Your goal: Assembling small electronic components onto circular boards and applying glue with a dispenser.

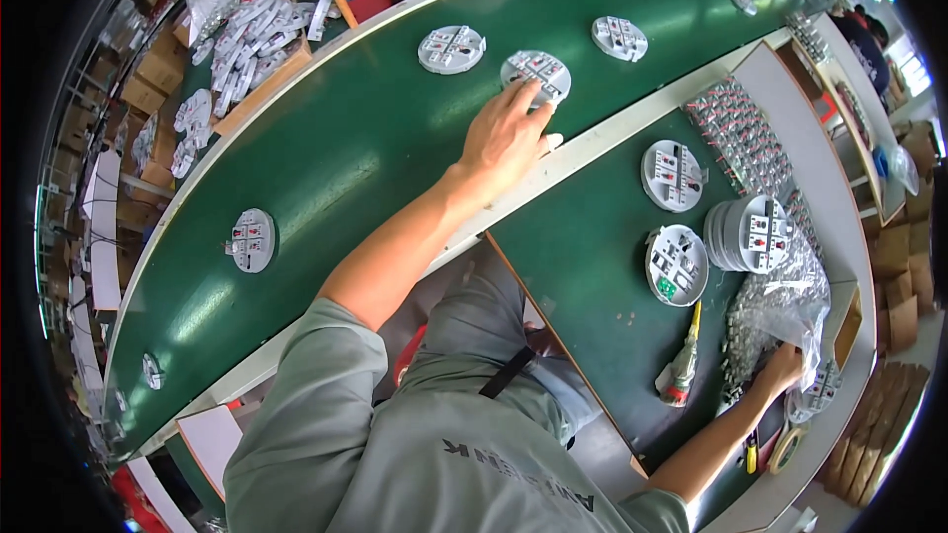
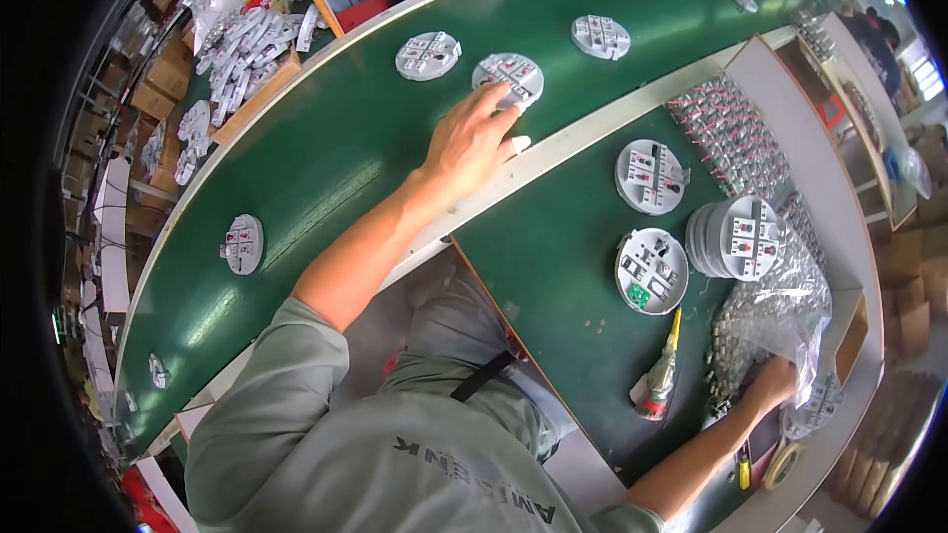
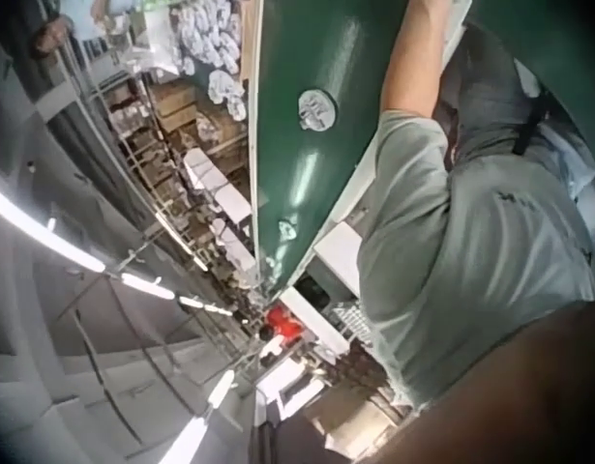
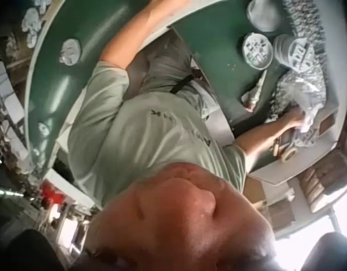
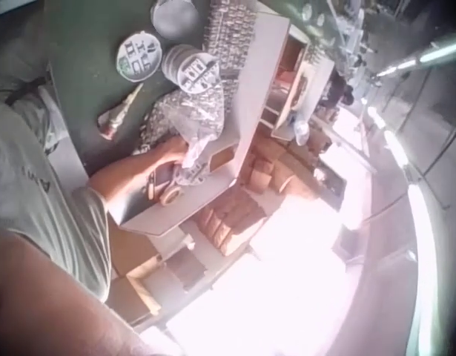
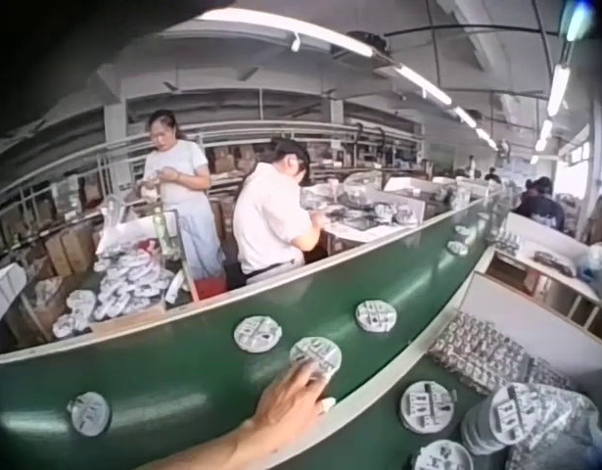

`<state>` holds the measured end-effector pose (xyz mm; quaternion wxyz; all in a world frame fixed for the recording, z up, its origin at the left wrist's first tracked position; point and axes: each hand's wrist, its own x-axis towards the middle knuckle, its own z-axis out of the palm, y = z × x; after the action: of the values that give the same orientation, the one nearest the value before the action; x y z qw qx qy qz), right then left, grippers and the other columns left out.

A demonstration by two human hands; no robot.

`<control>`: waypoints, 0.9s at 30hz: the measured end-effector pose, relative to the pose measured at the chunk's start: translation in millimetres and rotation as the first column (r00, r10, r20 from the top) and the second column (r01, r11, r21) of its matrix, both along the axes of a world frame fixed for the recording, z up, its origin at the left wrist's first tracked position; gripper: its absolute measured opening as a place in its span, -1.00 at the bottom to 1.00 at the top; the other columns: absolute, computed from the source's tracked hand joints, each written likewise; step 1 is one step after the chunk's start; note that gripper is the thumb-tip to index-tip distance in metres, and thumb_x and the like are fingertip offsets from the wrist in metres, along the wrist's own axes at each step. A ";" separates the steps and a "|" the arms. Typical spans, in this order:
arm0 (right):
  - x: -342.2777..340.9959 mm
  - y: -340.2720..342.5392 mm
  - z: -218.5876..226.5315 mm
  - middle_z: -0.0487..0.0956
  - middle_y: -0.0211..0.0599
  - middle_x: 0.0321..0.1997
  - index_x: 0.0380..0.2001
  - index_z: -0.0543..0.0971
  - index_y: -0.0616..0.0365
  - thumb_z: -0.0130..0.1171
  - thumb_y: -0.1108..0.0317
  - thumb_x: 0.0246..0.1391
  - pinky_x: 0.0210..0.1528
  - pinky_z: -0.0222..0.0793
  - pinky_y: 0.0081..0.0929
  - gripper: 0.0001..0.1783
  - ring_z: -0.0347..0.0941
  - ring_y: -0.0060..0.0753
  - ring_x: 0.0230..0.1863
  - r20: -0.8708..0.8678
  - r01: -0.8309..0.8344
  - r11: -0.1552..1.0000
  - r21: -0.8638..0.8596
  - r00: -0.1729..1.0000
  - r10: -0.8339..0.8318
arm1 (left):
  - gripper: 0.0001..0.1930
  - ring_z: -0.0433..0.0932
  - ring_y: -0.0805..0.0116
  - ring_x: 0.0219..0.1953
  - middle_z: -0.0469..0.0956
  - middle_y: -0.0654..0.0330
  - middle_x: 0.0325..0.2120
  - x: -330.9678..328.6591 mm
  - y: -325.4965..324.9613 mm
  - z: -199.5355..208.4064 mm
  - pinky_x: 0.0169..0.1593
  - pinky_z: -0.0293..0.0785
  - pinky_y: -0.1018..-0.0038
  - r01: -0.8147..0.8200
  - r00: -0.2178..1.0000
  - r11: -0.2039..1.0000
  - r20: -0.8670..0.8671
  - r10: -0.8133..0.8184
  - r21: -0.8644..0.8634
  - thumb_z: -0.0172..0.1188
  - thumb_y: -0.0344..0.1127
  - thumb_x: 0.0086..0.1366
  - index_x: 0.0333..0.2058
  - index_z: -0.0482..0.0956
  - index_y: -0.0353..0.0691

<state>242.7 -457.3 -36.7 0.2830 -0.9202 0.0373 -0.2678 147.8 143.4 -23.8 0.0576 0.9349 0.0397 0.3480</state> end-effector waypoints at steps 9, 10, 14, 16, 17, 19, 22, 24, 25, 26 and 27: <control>14.3 -21.2 -9.7 0.71 0.26 -0.05 -0.07 0.72 0.39 0.09 -0.16 0.36 0.12 0.49 0.10 -0.31 0.63 0.33 -0.02 -0.278 0.248 0.927 -0.283 0.903 -0.327 | -0.77 0.69 -0.07 -0.10 0.68 0.00 -0.15 39.6 89.1 13.7 0.01 0.61 0.06 -0.391 0.920 0.894 -0.118 0.374 -0.218 0.38 -0.27 0.27 -0.13 0.74 -0.19; 4.6 -18.2 -6.2 0.70 0.32 -0.13 -0.16 0.72 0.42 0.03 -0.20 0.37 0.06 0.51 0.18 -0.26 0.63 0.38 -0.09 -0.201 0.231 0.929 -0.291 0.934 -0.295 | -0.83 0.70 -0.08 -0.12 0.69 -0.01 -0.18 46.6 99.6 9.4 -0.03 0.62 0.06 -0.498 0.860 0.853 -0.215 0.463 -0.154 0.36 -0.31 0.25 -0.19 0.75 -0.16; 11.8 -17.5 -6.1 0.74 0.20 -0.05 -0.07 0.73 0.36 0.14 -0.12 0.34 0.12 0.50 0.01 -0.36 0.64 0.28 -0.06 -0.151 0.210 0.915 -0.344 0.949 -0.275 | -0.87 0.72 -0.07 -0.11 0.72 0.01 -0.23 68.9 124.2 -14.2 -0.06 0.62 0.06 -0.508 0.861 0.835 -0.130 0.491 -0.210 0.37 -0.40 0.14 -0.29 0.73 -0.14; 16.8 -14.9 -5.4 0.74 0.19 -0.06 -0.07 0.74 0.35 0.14 -0.11 0.33 0.11 0.50 0.00 -0.38 0.64 0.26 -0.07 -0.053 0.203 0.916 -0.347 0.971 -0.235 | -0.86 0.73 -0.07 -0.12 0.73 0.00 -0.25 54.4 137.0 -17.1 -0.07 0.62 0.06 -0.523 0.853 0.812 -0.149 0.501 -0.259 0.37 -0.41 0.14 -0.28 0.74 -0.13; 19.1 -11.6 -3.4 0.74 0.19 -0.06 -0.07 0.74 0.35 0.14 -0.11 0.33 0.11 0.50 0.00 -0.38 0.64 0.26 -0.07 -0.056 0.191 0.916 -0.352 0.973 -0.224 | -0.84 0.73 -0.06 -0.13 0.73 -0.01 -0.26 47.8 139.4 -14.1 -0.08 0.62 0.06 -0.514 0.858 0.801 -0.159 0.489 -0.308 0.36 -0.43 0.14 -0.27 0.74 -0.12; 18.3 -6.6 -0.5 0.75 0.17 -0.06 -0.07 0.74 0.33 0.14 -0.12 0.33 0.11 0.50 0.01 -0.38 0.64 0.26 -0.08 -0.109 0.209 0.918 -0.338 0.960 -0.259 | -0.83 0.74 -0.06 -0.13 0.74 -0.02 -0.28 36.9 135.3 -0.5 -0.09 0.62 0.05 -0.492 0.870 0.793 -0.165 0.465 -0.358 0.35 -0.44 0.14 -0.26 0.74 -0.12; 7.0 -26.2 9.2 0.75 0.13 -0.05 -0.08 0.76 0.28 0.13 -0.12 0.32 0.09 0.52 0.02 -0.39 0.64 0.24 -0.08 -0.242 0.248 0.916 -0.316 0.912 -0.331 | -0.67 0.75 -0.03 -0.16 0.75 0.01 -0.29 16.7 124.3 19.4 -0.12 0.61 0.15 -0.155 0.965 0.840 0.103 0.242 -0.521 0.20 -0.56 0.17 -0.13 0.76 -0.09; 9.6 -73.9 -7.2 0.74 0.17 -0.07 -0.15 0.76 0.28 0.05 -0.09 0.34 0.06 0.55 0.08 -0.40 0.67 0.24 -0.07 -0.330 0.140 0.731 -0.668 0.825 -0.459 | -0.64 0.72 0.22 -0.21 0.74 0.02 -0.24 -11.5 86.3 47.0 -0.11 0.59 0.31 0.093 0.988 0.802 0.157 0.001 -0.590 0.16 -0.59 0.29 0.02 0.71 -0.20; 10.4 -56.2 -8.9 0.73 0.22 -0.12 -0.20 0.75 0.31 0.04 -0.07 0.35 0.01 0.55 0.11 -0.41 0.68 0.26 -0.10 -0.338 0.112 0.748 -0.654 0.842 -0.421 | -0.65 0.67 0.25 -0.20 0.69 0.03 -0.17 -35.6 73.4 54.7 -0.09 0.57 0.36 0.164 0.984 0.827 0.144 -0.102 -0.538 0.13 -0.61 0.35 0.08 0.67 -0.30; 9.3 -44.5 -16.0 0.72 0.25 -0.16 -0.20 0.74 0.31 0.07 -0.05 0.33 -0.03 0.54 0.12 -0.43 0.67 0.29 -0.12 -0.269 0.162 0.790 -0.591 0.884 -0.382 | -0.69 0.65 0.21 -0.20 0.63 0.04 -0.16 -62.0 43.6 78.1 -0.08 0.55 0.40 0.180 0.982 0.851 0.039 -0.185 -0.494 0.13 -0.64 0.35 0.03 0.66 -0.36; 11.5 -20.6 -11.7 0.70 0.31 -0.17 -0.17 0.74 0.32 0.09 -0.04 0.32 -0.07 0.53 0.13 -0.44 0.66 0.30 -0.16 -0.264 0.269 0.843 -0.465 0.867 -0.422 | -0.73 0.64 0.20 -0.22 0.60 0.07 -0.22 -78.0 24.2 77.4 -0.10 0.54 0.41 0.295 0.954 0.844 0.091 -0.286 -0.448 0.15 -0.65 0.30 -0.05 0.67 -0.39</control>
<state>254.1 -477.9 -48.4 0.0165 -0.9690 0.1987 -0.1456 69.8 167.6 53.6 0.3278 0.8865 -0.0223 0.3258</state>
